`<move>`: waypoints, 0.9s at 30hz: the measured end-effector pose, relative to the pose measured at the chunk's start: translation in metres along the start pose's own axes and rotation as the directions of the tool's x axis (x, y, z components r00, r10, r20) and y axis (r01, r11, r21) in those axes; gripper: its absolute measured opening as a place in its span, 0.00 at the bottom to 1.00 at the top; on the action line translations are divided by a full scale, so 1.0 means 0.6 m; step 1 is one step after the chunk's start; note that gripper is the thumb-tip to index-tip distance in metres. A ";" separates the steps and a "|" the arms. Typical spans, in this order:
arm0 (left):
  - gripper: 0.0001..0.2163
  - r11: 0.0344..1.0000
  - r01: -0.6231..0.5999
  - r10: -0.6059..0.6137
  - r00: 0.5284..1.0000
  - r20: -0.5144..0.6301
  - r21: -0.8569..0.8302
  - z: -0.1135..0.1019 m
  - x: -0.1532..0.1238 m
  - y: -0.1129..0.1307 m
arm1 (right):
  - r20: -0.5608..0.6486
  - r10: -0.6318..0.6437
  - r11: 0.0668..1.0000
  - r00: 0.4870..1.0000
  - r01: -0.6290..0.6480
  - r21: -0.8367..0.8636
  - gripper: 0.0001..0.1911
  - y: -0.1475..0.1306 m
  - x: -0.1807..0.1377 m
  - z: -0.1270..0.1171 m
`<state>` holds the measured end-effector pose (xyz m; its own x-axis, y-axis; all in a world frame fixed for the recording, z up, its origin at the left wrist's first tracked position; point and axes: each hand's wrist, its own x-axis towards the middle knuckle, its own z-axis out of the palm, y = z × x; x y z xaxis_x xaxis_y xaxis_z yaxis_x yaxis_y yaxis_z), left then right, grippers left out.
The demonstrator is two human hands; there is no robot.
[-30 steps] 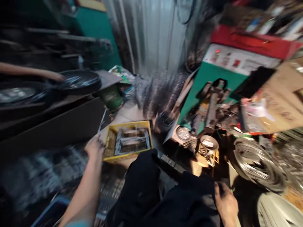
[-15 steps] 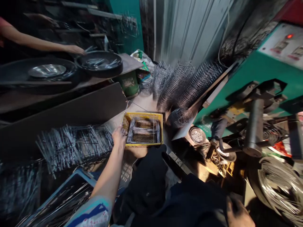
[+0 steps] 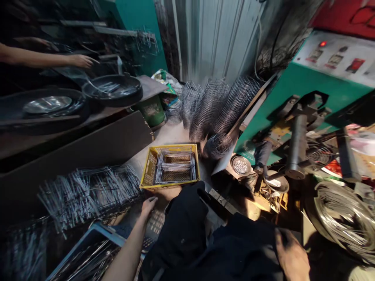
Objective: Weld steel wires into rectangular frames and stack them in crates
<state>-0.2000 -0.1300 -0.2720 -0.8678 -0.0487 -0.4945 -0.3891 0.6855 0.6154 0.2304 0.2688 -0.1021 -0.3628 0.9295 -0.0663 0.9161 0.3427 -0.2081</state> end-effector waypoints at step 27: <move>0.18 0.297 -0.907 0.918 0.357 0.171 0.298 0.045 -0.300 0.206 | -0.762 -0.122 0.630 0.636 0.643 0.436 0.19 -0.126 -0.189 -0.401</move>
<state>-0.0837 -0.0169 -0.1234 -0.6139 0.7366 0.2839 0.7640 0.4640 0.4483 0.2432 0.1702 0.1560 -0.2123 0.6532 0.7268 0.2691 0.7541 -0.5992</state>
